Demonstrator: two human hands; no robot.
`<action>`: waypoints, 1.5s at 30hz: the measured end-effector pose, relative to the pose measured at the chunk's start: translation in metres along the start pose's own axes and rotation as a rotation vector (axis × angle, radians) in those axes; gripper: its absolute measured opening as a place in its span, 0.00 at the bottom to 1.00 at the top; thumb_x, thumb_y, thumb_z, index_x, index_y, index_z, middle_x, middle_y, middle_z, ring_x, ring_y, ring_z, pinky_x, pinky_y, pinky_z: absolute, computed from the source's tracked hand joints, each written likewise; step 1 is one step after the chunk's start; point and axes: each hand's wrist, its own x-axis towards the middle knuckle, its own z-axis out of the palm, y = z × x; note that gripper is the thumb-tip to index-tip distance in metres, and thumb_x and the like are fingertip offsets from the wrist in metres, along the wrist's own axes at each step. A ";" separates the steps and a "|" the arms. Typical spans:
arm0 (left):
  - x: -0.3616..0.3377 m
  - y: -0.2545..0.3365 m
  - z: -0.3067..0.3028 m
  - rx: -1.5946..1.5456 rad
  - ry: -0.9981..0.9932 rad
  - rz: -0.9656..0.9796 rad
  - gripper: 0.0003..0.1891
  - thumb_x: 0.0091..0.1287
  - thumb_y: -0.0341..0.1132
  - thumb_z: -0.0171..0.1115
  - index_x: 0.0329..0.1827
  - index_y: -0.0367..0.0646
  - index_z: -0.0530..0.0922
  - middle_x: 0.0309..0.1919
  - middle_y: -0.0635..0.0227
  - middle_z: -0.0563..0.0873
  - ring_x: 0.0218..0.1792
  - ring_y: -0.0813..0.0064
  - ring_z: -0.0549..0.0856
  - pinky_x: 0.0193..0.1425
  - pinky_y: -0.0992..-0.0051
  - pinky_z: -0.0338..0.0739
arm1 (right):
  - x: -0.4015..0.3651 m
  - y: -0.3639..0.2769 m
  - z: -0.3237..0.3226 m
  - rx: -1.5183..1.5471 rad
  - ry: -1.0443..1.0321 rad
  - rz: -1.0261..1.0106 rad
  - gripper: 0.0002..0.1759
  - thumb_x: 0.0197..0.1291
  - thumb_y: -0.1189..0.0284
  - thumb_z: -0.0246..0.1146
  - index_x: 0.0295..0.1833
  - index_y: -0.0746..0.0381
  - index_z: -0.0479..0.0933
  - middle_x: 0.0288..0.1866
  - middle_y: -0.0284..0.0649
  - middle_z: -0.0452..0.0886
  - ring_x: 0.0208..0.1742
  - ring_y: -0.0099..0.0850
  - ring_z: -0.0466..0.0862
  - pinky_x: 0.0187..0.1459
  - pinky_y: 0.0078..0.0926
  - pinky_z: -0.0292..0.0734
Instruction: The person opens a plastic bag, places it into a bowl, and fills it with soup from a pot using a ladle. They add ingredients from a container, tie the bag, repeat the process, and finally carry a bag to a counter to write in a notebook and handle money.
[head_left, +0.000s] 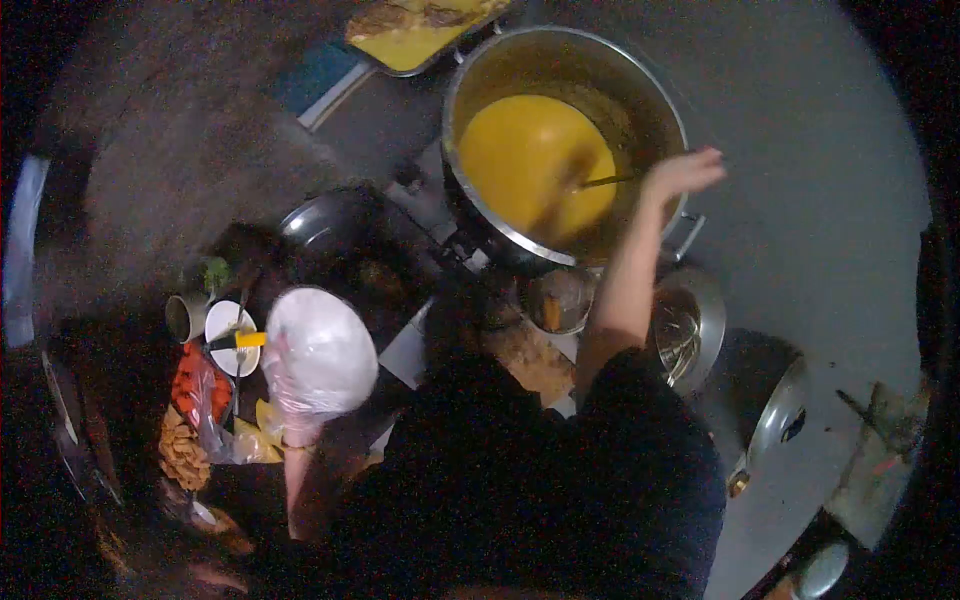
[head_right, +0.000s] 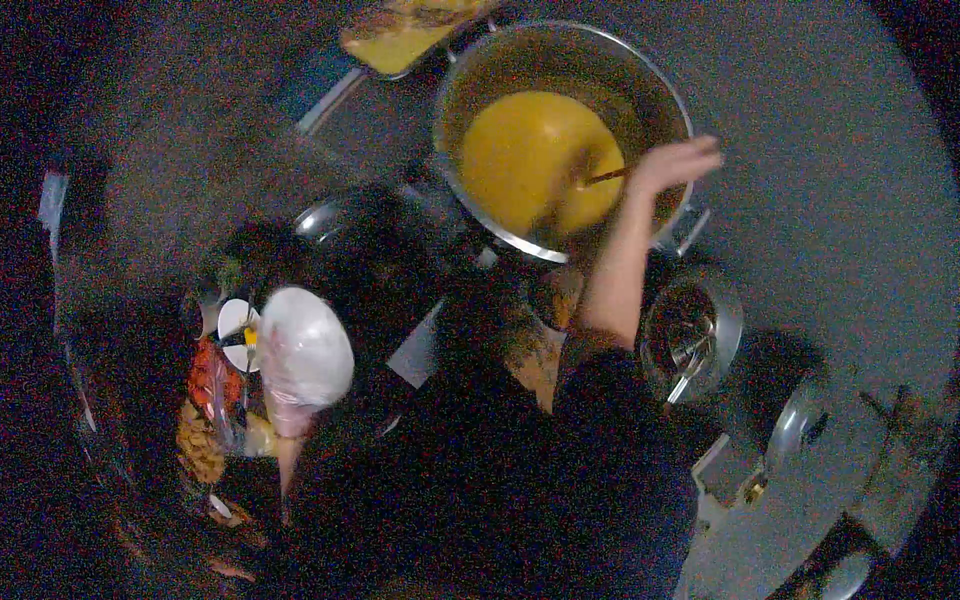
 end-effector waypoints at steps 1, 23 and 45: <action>0.009 0.003 -0.003 0.042 0.003 0.015 0.28 0.60 0.43 0.54 0.62 0.41 0.59 0.57 0.62 0.68 0.55 0.67 0.71 0.59 0.69 0.66 | 0.026 -0.007 -0.016 0.019 -0.048 0.052 0.14 0.58 0.69 0.52 0.37 0.72 0.70 0.34 0.49 0.76 0.35 0.35 0.75 0.40 0.29 0.69; 0.033 0.002 -0.025 -0.566 0.008 -0.449 0.28 0.60 0.47 0.52 0.61 0.44 0.61 0.56 0.64 0.69 0.54 0.67 0.72 0.57 0.69 0.68 | -0.131 -0.142 -0.023 0.585 -1.724 -0.053 0.12 0.48 0.63 0.65 0.30 0.61 0.78 0.30 0.37 0.81 0.34 0.25 0.78 0.38 0.21 0.71; 0.177 0.114 0.089 -1.117 -0.309 -0.386 0.28 0.61 0.55 0.45 0.60 0.50 0.63 0.56 0.67 0.70 0.54 0.69 0.73 0.55 0.67 0.70 | -0.117 -0.123 -0.142 0.682 -1.687 -0.576 0.09 0.42 0.76 0.65 0.17 0.64 0.72 0.17 0.40 0.73 0.19 0.38 0.72 0.22 0.31 0.64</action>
